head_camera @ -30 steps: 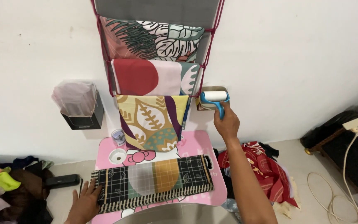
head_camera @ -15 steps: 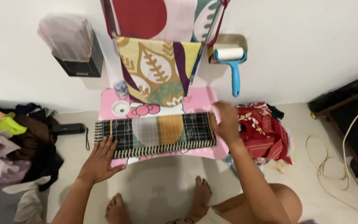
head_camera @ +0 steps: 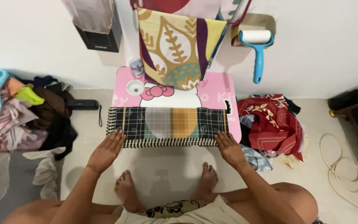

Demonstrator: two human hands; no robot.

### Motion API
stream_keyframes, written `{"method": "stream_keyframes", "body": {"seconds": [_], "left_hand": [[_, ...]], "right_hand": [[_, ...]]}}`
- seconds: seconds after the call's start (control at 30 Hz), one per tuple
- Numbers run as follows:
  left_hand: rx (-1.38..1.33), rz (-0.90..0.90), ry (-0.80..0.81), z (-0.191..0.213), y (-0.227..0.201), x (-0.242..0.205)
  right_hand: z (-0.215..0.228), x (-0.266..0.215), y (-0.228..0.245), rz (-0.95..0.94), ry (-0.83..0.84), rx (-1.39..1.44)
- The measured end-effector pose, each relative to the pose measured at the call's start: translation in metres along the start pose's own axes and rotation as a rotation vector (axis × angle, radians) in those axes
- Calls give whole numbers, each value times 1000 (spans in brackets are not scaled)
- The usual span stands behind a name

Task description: The person is using a lint roller to remove debris from a small piece of checkered fabric placed on a low table.

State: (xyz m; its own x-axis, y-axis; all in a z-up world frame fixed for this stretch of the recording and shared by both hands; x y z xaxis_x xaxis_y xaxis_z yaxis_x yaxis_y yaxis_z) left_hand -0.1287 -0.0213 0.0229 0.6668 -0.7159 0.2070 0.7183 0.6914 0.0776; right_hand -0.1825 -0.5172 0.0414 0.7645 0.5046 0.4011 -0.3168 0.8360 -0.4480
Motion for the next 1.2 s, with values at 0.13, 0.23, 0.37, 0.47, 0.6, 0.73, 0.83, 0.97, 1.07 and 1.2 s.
{"method": "stream_keyframes", "body": {"seconds": [0.13, 0.23, 0.37, 0.47, 0.6, 0.73, 0.83, 0.97, 1.07, 1.2], "left_hand": [[-69, -27, -43, 22, 6, -11], [-113, 31, -14, 31, 16, -11], [-668, 450, -38, 66, 37, 7], [-1001, 696, -124, 104, 57, 18], [-1293, 806, -413, 102, 99, 21], [-1409, 855, -569, 94, 116, 40], [-1430, 915, -627, 82, 122, 64], [-1009, 869, -501, 67, 114, 88], [-595, 634, -400, 43, 97, 100], [-393, 534, 170, 51, 49, 123]], "right_hand": [[6, -10, -8, 0, 55, 22], [16, -5, -25, -61, 209, 149], [42, 18, -61, -524, 374, 732], [54, 33, -82, -751, 225, 988], [72, 52, -110, -958, 24, 1170], [60, 70, -129, -1016, -15, 1181], [41, 88, -131, -1048, -61, 1165], [-24, 91, -125, -1051, 22, 941], [-46, 83, -105, -921, 46, 721], [-19, 100, -51, -659, 123, 490]]}}
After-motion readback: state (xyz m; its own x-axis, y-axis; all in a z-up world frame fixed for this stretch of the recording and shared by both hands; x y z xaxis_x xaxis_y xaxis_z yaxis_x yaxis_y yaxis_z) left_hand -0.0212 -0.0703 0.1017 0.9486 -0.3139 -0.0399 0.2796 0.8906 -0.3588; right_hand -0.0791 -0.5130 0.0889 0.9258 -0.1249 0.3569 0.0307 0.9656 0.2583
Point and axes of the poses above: each hand's wrist, its own x-axis towards the middle knuckle, its own z-axis out of the back of the hand, y = z × x, the point moved 5 cm from there along x, towards the middle knuckle, and after that the axes turned 15 degrees about -x, right-handed, at the moved point
